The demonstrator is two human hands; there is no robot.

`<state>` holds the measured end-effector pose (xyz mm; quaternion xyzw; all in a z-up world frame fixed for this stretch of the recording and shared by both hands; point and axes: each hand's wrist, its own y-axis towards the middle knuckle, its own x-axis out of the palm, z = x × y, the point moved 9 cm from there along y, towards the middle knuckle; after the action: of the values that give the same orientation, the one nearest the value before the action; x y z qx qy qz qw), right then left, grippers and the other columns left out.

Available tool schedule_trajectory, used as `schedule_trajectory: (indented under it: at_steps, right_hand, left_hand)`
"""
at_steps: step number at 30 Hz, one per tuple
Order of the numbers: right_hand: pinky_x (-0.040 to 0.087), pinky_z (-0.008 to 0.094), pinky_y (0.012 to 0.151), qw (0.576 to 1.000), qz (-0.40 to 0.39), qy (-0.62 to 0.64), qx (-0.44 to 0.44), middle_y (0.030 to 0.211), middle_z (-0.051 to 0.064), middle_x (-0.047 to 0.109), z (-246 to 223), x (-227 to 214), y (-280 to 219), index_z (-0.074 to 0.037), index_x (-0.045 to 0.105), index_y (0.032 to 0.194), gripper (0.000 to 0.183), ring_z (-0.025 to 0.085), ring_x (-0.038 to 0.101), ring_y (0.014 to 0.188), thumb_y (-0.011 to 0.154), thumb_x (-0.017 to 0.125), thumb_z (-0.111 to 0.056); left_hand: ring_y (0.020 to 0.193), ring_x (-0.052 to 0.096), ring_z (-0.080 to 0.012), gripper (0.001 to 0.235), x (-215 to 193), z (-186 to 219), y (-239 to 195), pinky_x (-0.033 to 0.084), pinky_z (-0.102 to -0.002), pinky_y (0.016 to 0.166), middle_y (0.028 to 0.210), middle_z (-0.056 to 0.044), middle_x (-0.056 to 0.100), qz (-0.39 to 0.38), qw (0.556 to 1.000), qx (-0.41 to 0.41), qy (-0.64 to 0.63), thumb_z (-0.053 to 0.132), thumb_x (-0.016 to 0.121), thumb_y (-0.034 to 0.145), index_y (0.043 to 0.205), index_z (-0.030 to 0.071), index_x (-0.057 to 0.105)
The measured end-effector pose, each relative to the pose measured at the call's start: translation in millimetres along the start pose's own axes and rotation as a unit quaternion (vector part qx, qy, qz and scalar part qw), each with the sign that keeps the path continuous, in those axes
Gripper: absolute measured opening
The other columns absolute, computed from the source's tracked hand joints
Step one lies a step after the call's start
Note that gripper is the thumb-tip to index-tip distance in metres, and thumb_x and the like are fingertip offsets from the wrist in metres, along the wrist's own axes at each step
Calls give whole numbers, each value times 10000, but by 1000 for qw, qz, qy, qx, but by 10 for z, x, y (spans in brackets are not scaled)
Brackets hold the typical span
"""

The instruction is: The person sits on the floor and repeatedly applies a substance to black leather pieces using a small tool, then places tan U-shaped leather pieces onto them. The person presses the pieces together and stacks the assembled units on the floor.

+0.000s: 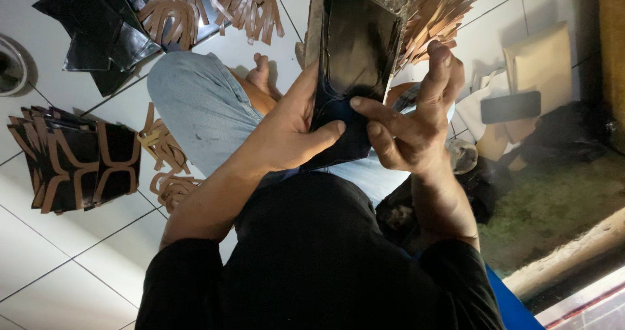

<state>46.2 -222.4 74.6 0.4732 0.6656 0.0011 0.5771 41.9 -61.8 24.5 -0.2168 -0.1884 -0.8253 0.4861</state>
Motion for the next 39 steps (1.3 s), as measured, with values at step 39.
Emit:
schedule_trajectory:
  at_steps: [39]
  right_hand:
    - [342,499,1245,996,3,-58,61,1767,69,100,-238,-56,-527,-126,883,1062,376,372,287,1527,1051,576,-343]
  left_hand:
    - [1438,514,-228,916,-491,-263,62,441,-319,1183,1594,-157,473,147,988,-48,-10,-141,620,961,1680,60,90]
